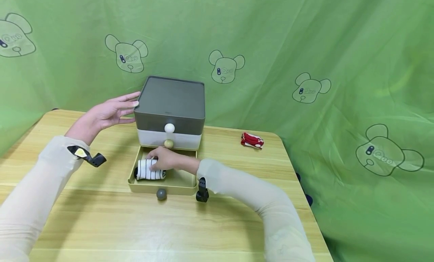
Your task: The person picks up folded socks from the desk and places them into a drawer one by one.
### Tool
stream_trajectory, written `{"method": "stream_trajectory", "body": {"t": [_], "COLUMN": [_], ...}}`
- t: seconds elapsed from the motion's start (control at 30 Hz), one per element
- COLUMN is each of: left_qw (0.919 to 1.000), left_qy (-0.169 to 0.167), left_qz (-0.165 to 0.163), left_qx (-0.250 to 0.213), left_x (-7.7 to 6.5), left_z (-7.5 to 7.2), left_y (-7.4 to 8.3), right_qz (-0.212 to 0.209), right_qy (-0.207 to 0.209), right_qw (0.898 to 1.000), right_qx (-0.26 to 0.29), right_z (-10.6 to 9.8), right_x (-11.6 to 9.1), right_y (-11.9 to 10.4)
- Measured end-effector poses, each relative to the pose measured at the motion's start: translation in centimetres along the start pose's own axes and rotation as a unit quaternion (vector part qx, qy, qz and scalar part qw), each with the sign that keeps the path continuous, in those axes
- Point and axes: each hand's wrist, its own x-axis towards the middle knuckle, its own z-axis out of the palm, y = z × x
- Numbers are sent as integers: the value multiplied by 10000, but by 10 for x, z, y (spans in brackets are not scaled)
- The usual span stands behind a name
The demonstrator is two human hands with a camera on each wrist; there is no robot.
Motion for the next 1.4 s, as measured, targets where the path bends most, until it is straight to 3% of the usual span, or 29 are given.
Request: {"method": "stream_trajectory", "body": {"t": [0.23,0.47,0.7,1.4], "left_qw": [10000,10000,10000,10000], "left_qy": [13,23,11,6], "left_qz": [-12,28,19,11], "left_qx": [-20,18,74,72], "left_x": [0,1,1,0], "left_z": [0,-1,-1,0], "left_y": [-1,0,1,-1], "right_qz": [-154,329,330,235], "right_qy": [43,508,794,537], "right_qw": [9959,9847,9864,9860], "right_qx": [-892,-1637,-1399,-1564], "right_z": [-1,-3,1,5], "right_x": [-7,-20,-18,-18], "right_y": [2,-2,0,-2]}}
